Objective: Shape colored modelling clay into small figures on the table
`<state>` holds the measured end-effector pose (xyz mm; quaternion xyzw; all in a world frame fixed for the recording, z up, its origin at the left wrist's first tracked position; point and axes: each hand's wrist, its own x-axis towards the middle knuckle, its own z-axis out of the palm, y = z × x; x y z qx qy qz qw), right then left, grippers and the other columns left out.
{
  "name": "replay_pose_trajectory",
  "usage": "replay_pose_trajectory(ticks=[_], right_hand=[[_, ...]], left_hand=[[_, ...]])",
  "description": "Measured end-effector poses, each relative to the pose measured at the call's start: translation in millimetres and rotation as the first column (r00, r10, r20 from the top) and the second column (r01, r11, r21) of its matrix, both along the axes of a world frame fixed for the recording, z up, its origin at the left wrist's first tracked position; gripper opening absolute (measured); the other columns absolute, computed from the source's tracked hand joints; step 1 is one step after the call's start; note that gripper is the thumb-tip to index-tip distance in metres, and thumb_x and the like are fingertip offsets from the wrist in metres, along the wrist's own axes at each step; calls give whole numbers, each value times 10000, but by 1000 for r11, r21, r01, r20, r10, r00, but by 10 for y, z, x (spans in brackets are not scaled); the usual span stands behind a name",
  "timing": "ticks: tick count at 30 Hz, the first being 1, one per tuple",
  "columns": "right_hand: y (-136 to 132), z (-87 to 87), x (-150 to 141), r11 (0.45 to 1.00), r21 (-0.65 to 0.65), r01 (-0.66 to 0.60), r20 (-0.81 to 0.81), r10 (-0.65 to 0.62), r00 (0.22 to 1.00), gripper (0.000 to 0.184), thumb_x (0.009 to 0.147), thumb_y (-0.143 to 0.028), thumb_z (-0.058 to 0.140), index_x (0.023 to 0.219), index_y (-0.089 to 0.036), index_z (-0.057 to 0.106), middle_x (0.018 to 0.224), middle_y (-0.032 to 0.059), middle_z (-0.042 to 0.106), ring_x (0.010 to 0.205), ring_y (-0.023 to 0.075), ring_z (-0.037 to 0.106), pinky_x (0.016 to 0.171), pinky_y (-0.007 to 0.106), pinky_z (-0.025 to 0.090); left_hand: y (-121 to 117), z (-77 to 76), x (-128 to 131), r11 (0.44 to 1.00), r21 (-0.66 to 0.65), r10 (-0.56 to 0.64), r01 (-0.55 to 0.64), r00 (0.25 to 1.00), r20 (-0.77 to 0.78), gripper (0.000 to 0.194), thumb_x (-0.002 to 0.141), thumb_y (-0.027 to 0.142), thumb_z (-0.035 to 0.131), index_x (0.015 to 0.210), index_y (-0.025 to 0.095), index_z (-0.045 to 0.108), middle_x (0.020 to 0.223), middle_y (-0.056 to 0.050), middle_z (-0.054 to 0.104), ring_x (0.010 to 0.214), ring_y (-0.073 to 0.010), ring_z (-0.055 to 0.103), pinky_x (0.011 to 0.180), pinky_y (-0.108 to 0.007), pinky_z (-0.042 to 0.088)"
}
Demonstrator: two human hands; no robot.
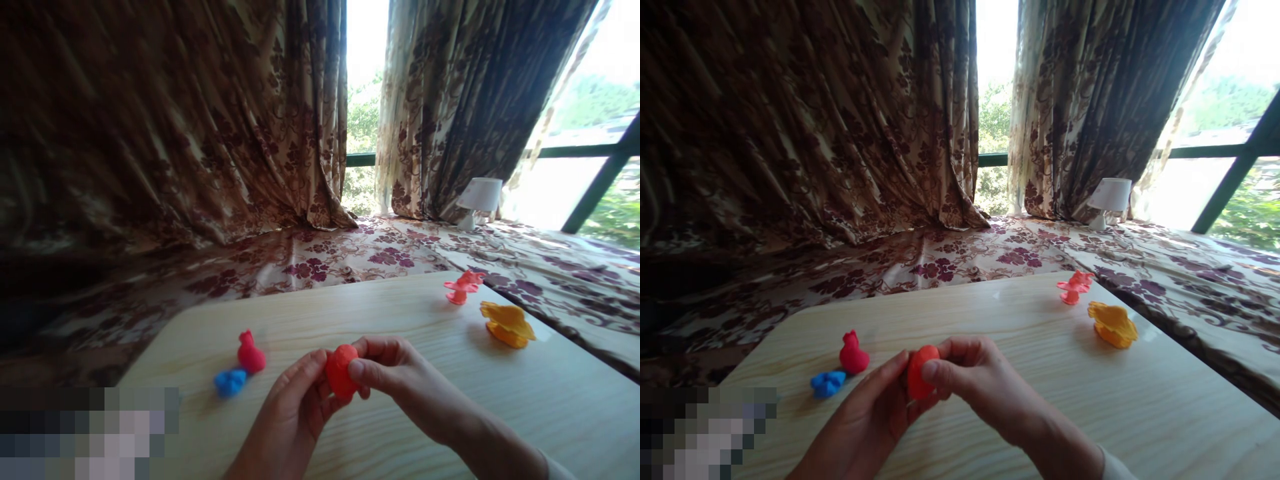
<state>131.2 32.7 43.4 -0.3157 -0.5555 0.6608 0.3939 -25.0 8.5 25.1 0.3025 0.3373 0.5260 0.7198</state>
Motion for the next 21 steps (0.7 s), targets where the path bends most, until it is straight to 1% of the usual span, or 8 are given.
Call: replay_pose_trajectory(ticks=[3, 5, 7, 9, 11, 13, 15, 21], right_hand=[[9, -26, 1, 999, 31, 23, 51, -25, 998, 311, 746, -410, 694, 649, -121, 634, 660, 7, 611, 615, 90, 467, 599, 209, 372], [10, -38, 5, 997, 76, 31, 90, -37, 995, 345, 811, -426, 616, 637, -128, 624, 629, 2, 586, 604, 96, 459, 596, 220, 374], [6, -42, 12, 989, 145, 33, 127, -52, 991, 402, 880, -423, 513, 615, -136, 608, 603, -1, 557, 607, 106, 470, 608, 234, 389], [1, -44, 13, 969, 241, 46, 171, -89, 981, 383, 910, -373, 466, 639, -144, 610, 626, 5, 565, 632, 120, 501, 624, 243, 411], [3, -59, 4, 898, 419, 133, 174, -223, 959, 215, 880, -277, 522, 740, -155, 632, 708, 12, 592, 686, 132, 537, 656, 247, 437], [12, -92, -12, 752, 616, 233, 116, -379, 918, 76, 819, -173, 589, 880, -175, 633, 828, 22, 601, 776, 146, 562, 714, 254, 459], [21, -133, -27, 627, 743, 233, 88, -437, 895, 233, 773, -103, 624, 987, -196, 618, 940, 37, 585, 874, 157, 562, 780, 264, 466], [13, -184, -15, 496, 865, 73, 185, -451, 873, 217, 808, -131, 631, 995, -237, 654, 936, 44, 566, 887, 170, 545, 773, 295, 472]], left_hand=[[-15, 11, -14, 955, 247, 230, -166, 939, -257, 229, 782, 360, 643, 957, 222, 696, 921, -27, 707, 870, -155, 619, 800, -251, 478], [-19, 20, -25, 899, 413, 315, -144, 869, -381, 264, 734, 358, 692, 972, 244, 708, 1006, -21, 686, 956, -169, 601, 848, -236, 459], [-14, 25, -28, 891, 440, 308, -112, 861, -404, 268, 706, 352, 717, 949, 240, 727, 1025, -28, 684, 1003, -191, 594, 875, -246, 455], [-1, 24, -19, 932, 325, 264, -161, 915, -306, 267, 707, 357, 716, 944, 235, 729, 953, -30, 711, 976, -194, 616, 874, -266, 466], [12, 20, -4, 969, 163, 215, -189, 963, -163, 272, 729, 369, 697, 954, 217, 720, 883, -37, 728, 916, -190, 641, 846, -284, 483], [15, 15, 13, 985, 76, 164, -158, 983, -82, 267, 758, 375, 669, 945, 192, 718, 861, -50, 731, 866, -186, 650, 808, -289, 494], [10, 12, 28, 994, 64, 99, -94, 992, -73, 267, 789, 371, 637, 955, 177, 714, 868, -61, 727, 851, -185, 644, 781, -287, 495], [-12, -17, 50, 995, 101, 1, 10, 994, -109, 315, 833, 405, 564, 928, 151, 724, 852, -74, 704, 871, -196, 599, 781, -290, 472]])
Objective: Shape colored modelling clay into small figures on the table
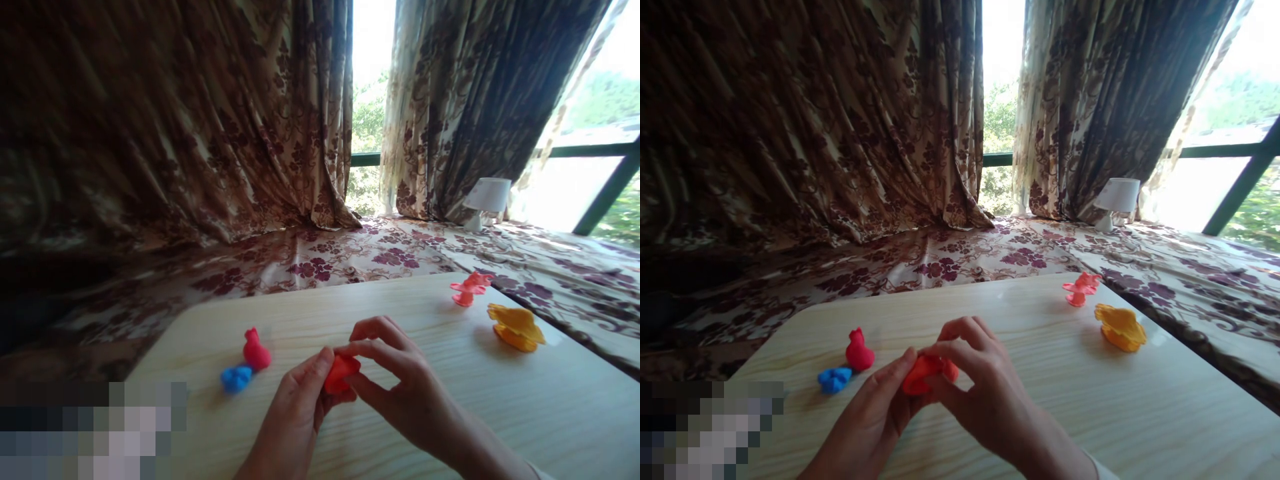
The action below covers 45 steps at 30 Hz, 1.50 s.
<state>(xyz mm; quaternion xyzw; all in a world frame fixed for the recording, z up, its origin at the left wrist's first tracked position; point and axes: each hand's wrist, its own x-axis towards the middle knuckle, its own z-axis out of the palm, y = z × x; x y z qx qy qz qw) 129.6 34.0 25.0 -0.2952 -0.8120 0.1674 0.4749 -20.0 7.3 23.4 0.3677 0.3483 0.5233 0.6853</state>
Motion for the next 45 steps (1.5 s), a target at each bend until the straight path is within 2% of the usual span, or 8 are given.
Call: replay_pose_trajectory(ticks=[6, 12, 16, 20, 27, 35, 41, 45], right_hand=[[12, 13, 39, 991, 102, 83, -25, -80, 996, 199, 845, -134, 586, 977, -247, 682, 863, 41, 580, 803, 168, 540, 690, 302, 468], [12, 6, 36, 985, 157, 76, 22, -81, 996, 231, 858, -158, 585, 1061, -245, 652, 893, 55, 602, 830, 182, 534, 704, 317, 472], [-1, 28, 34, 980, 190, 63, 69, -77, 995, 260, 864, -134, 566, 1082, -253, 642, 871, 49, 604, 810, 177, 529, 685, 308, 465], [-12, 25, 34, 972, 223, 72, 94, -95, 991, 250, 877, -121, 535, 1069, -237, 644, 851, 51, 603, 782, 170, 530, 663, 296, 453], [3, -30, 32, 967, 232, 104, 132, -137, 982, 215, 889, -156, 525, 1058, -225, 639, 832, 51, 616, 750, 166, 530, 652, 299, 444], [3, -19, 64, 977, 204, 55, 143, -86, 986, 210, 908, -169, 501, 1068, -216, 629, 822, 47, 614, 722, 151, 546, 651, 274, 447], [4, -19, 43, 987, 139, 74, 179, -99, 979, 174, 871, -237, 571, 1031, -195, 625, 828, 52, 624, 735, 172, 558, 653, 289, 456], [18, -41, 36, 982, 162, 100, 185, -130, 974, 153, 891, -190, 532, 995, -208, 642, 789, 37, 625, 709, 157, 555, 639, 273, 440]], left_hand=[[-29, -19, -1, 978, 208, 31, 26, 963, -267, 388, 741, 383, 676, 1089, 211, 655, 830, -14, 651, 764, -152, 555, 737, -244, 452], [-43, -8, -13, 942, 334, 203, -18, 825, -528, 304, 843, 336, 535, 1082, 187, 651, 753, -22, 607, 755, -175, 552, 743, -262, 450], [-50, -48, -20, 917, 398, 299, -35, 720, -626, 323, 830, 328, 547, 1101, 186, 651, 936, -75, 650, 839, -214, 567, 805, -292, 439], [-58, -71, -23, 909, 414, 329, -42, 682, -653, 345, 848, 345, 512, 1118, 173, 640, 1103, -107, 634, 869, -220, 573, 821, -295, 439], [-36, -52, -21, 896, 439, 366, -62, 664, -653, 286, 834, 323, 527, 1030, 181, 678, 849, -68, 673, 732, -203, 580, 770, -288, 460], [-13, -55, 1, 889, 446, 384, -100, 693, -610, 231, 781, 298, 610, 968, 198, 701, 948, -67, 703, 909, -230, 616, 851, -283, 452], [-6, 8, -18, 914, 383, 342, -136, 766, -544, 235, 827, 380, 557, 818, 193, 698, 652, -2, 604, 632, -146, 538, 654, -224, 474], [0, 12, -21, 900, 413, 370, -140, 746, -554, 193, 813, 347, 583, 784, 200, 704, 695, -8, 638, 681, -154, 576, 700, -233, 486]])
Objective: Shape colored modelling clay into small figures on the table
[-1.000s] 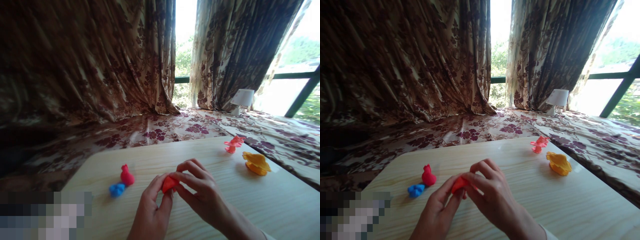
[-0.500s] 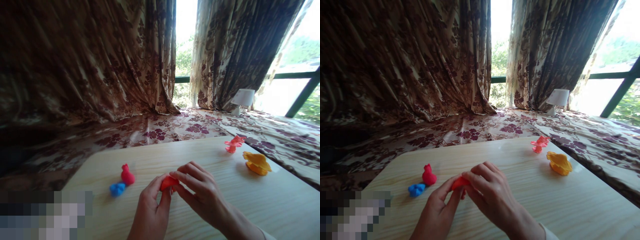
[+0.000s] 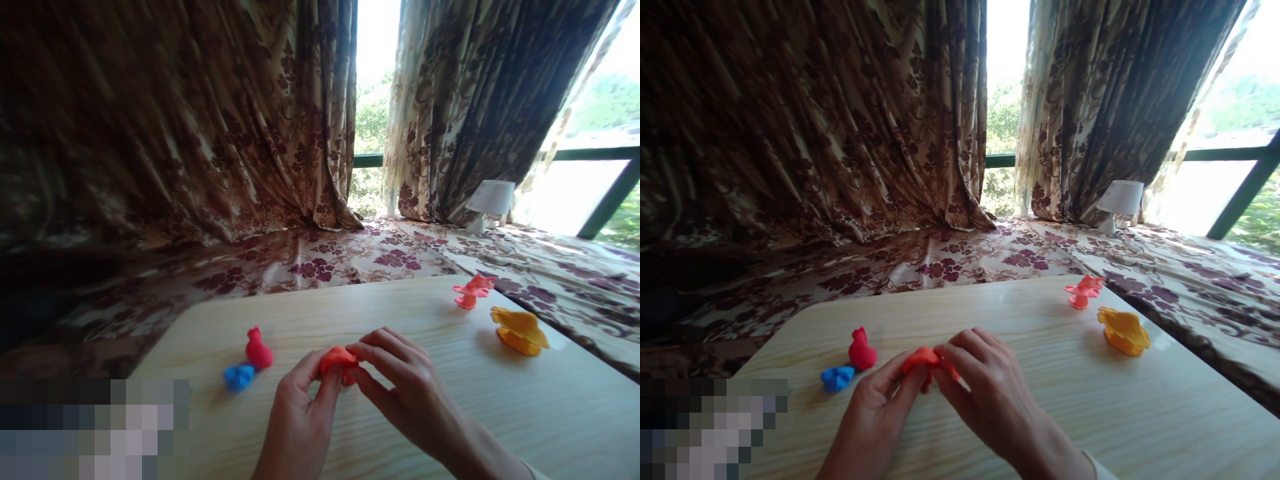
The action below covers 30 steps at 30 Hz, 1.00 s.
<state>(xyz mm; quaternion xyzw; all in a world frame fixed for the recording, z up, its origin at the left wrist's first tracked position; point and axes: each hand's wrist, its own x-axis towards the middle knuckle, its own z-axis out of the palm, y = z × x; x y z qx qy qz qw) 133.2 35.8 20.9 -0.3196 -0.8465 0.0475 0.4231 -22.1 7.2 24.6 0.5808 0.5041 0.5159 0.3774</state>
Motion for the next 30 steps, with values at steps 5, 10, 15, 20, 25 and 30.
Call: replay_pose_trajectory(ticks=[5, 10, 15, 20, 25, 30], right_hand=[[5, -21, 6, 997, 66, 50, -25, -49, 999, 169, 894, -189, 518, 1008, -198, 642, 780, 46, 635, 689, 152, 566, 620, 263, 444], [-23, -8, -9, 998, 51, 34, -20, -33, 999, 137, 884, -170, 519, 932, -194, 646, 748, 41, 625, 665, 152, 551, 608, 269, 429], [-28, -1, -16, 999, 48, 17, -14, -16, 1000, 127, 879, -149, 526, 935, -192, 632, 743, 38, 618, 654, 151, 536, 598, 272, 408], [-13, -1, -9, 998, 51, 23, -3, -23, 1000, 145, 885, -150, 518, 961, -199, 631, 744, 36, 615, 660, 152, 530, 603, 273, 403], [-20, -12, 11, 996, 89, 9, 30, -12, 999, 141, 882, -141, 519, 972, -194, 614, 742, 37, 607, 654, 151, 511, 601, 280, 390], [-21, -11, 21, 995, 94, -16, 67, 10, 998, 142, 879, -134, 523, 980, -196, 601, 744, 31, 608, 661, 152, 499, 607, 287, 384]], left_hand=[[22, -49, -18, 985, 134, 118, -111, 992, -45, 237, 713, 235, 692, 945, 265, 727, 933, -25, 721, 897, -207, 639, 819, -267, 488], [24, -49, -51, 965, 254, 102, -66, 986, -130, 199, 766, 209, 635, 922, 278, 737, 843, -16, 715, 828, -191, 650, 750, -245, 501], [6, -49, -62, 958, 281, 109, -53, 976, -188, 198, 794, 205, 610, 937, 277, 726, 809, -2, 689, 800, -169, 644, 732, -230, 496], [14, -78, -62, 926, 362, 193, -106, 958, -211, 241, 774, 197, 636, 998, 258, 700, 884, -24, 681, 841, -178, 628, 784, -261, 486], [31, -100, -68, 929, 360, 190, -86, 946, -263, 180, 777, 215, 634, 931, 241, 723, 850, -41, 691, 829, -198, 626, 770, -278, 479], [38, -133, -82, 913, 405, 193, -52, 930, -314, 204, 787, 190, 615, 955, 251, 714, 832, -30, 692, 801, -190, 623, 746, -279, 477]])
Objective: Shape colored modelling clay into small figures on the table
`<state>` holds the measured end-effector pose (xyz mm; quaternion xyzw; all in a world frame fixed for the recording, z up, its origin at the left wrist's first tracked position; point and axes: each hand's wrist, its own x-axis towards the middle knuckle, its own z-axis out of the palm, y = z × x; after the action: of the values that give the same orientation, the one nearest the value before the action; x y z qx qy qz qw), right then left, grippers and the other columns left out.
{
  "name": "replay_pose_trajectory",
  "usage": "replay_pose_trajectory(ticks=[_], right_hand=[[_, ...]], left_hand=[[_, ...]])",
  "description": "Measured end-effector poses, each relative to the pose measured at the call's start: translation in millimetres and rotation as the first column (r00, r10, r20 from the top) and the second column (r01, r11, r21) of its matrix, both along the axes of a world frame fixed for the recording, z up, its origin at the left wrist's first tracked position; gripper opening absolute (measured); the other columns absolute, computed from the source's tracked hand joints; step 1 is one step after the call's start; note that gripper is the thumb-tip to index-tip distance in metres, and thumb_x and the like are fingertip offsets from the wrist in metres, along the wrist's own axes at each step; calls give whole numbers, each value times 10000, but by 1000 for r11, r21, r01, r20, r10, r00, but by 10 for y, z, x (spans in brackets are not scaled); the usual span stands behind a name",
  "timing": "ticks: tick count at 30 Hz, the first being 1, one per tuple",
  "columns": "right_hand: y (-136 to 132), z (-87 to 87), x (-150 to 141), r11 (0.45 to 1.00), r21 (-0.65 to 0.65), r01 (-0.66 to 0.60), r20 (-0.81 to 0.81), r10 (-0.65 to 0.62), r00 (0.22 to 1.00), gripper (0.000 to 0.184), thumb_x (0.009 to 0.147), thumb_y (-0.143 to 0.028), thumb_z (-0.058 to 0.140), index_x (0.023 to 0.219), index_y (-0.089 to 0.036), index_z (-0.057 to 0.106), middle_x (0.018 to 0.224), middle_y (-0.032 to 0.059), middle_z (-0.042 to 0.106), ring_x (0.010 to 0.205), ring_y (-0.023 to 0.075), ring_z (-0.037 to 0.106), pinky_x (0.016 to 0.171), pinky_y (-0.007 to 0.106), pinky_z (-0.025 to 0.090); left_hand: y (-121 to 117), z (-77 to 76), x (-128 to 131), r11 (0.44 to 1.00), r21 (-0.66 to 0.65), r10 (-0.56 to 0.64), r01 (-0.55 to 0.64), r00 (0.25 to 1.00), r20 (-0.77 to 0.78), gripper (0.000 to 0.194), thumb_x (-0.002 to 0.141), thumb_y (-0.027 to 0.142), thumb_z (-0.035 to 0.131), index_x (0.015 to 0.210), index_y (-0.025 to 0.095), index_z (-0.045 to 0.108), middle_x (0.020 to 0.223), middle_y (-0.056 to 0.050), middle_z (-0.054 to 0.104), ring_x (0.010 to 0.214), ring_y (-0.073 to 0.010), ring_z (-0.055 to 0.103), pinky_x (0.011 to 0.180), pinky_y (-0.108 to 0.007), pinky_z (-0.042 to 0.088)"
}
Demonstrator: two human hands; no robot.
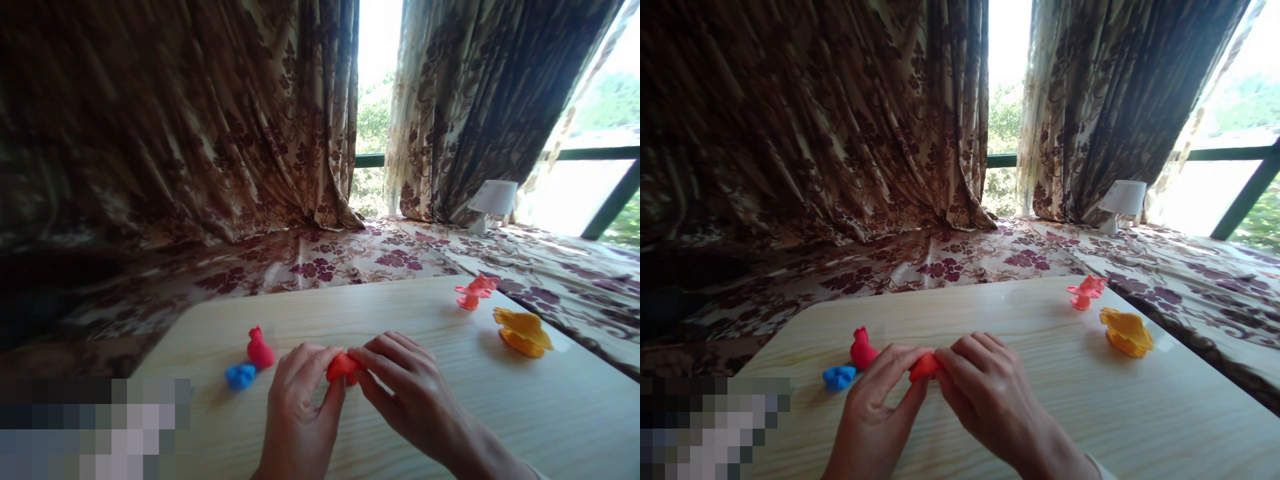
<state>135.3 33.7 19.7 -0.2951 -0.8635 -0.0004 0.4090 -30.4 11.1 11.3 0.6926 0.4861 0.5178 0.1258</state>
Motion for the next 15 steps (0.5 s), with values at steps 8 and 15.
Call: replay_pose_trajectory(ticks=[8, 15], right_hand=[[1, 6, -38, 999, -35, 37, -112, -40, 993, 224, 838, -177, 596, 1062, -183, 583, 803, 42, 627, 705, 161, 564, 645, 284, 446], [11, 6, -41, 997, -18, 73, -113, -75, 991, 159, 853, -107, 540, 965, -201, 602, 764, 26, 621, 669, 153, 543, 616, 277, 421]], left_hand=[[23, 48, -14, 973, -207, -47, 102, 965, 257, 130, 813, 286, 598, 878, 235, 699, 868, -2, 700, 843, -161, 634, 777, -241, 492], [34, 38, 25, 984, -163, -32, 68, 976, 213, 224, 783, 237, 613, 997, 239, 680, 948, -20, 695, 898, -172, 635, 839, -273, 493]])
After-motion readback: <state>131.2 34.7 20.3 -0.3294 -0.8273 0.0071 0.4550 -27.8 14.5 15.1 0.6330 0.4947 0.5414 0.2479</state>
